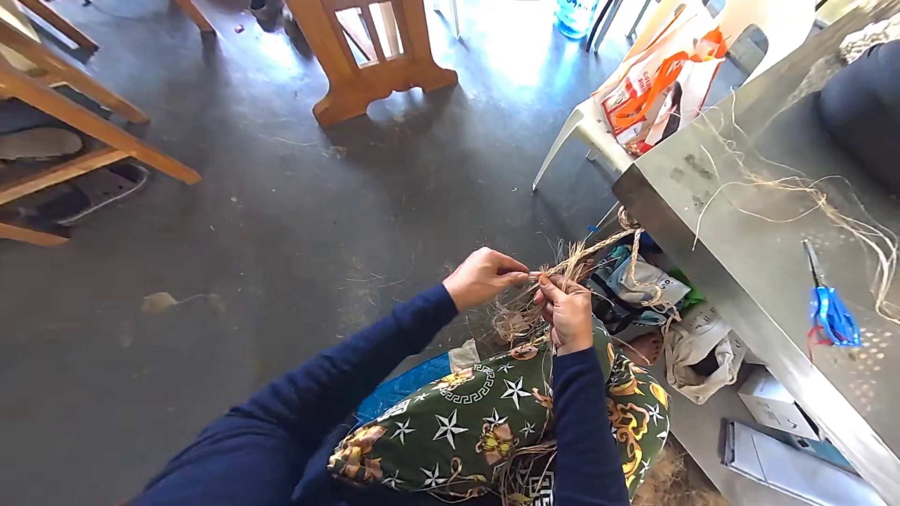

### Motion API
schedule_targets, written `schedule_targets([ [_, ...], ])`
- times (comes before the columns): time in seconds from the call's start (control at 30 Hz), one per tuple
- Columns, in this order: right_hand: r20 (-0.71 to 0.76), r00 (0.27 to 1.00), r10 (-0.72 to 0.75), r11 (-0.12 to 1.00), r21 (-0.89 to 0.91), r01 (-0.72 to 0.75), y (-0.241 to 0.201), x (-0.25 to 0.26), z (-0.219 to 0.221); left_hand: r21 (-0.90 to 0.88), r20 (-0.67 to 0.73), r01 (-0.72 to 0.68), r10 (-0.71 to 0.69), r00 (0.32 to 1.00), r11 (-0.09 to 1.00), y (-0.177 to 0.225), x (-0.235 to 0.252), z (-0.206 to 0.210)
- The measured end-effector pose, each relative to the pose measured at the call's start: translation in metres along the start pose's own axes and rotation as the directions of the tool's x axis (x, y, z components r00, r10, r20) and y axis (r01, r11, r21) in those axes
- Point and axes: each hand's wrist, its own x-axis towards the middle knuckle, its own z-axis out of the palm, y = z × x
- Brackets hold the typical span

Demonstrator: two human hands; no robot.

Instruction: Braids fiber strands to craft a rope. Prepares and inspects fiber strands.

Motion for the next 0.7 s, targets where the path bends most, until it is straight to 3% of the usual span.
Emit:
schedule_targets([
  [0.23, -0.028, 0.999, -0.02, 0.997, -0.081, 0.018, 0.0, 0.0, 0.0, 0.136, -0.057, 0.133, -0.126, 0.99, 0.982, 0.025, 0.001, -0.002],
  [0.37, -0.028, 0.999, -0.04, 0.998, -0.055, 0.039, 0.003, 0.0, 0.0, -0.036, -0.09, 0.203, -0.205, 0.975, 0.979, 0.042, -0.01, 0.007],
  [0.47, -0.038, 0.998, -0.05, 0.998, 0.022, 0.051, 0.006, -0.001, 0.001, -0.158, -0.191, 0.217, -0.246, 0.95, 0.963, 0.043, -0.022, 0.032],
  [0.53, -0.028, 0.999, -0.046, 0.996, 0.077, 0.048, 0.006, -0.003, 0.002, -0.101, -0.316, 0.155, -0.179, 0.932, 0.983, 0.034, -0.029, 0.055],
  [0.6, -0.014, 0.998, -0.058, 0.993, 0.103, 0.059, 0.006, -0.005, 0.002, 0.058, -0.466, 0.004, 0.024, 0.884, 0.998, 0.018, -0.031, 0.077],
  [0.67, -0.003, 0.996, -0.092, 0.991, 0.098, 0.091, 0.008, -0.006, 0.001, 0.285, -0.507, -0.124, 0.259, 0.822, 0.95, 0.002, -0.029, 0.092],
  [0.7, 0.0, 0.994, -0.106, 0.99, 0.095, 0.106, 0.009, -0.006, 0.0, 0.359, -0.477, -0.128, 0.3, 0.826, 0.925, -0.001, -0.029, 0.095],
])
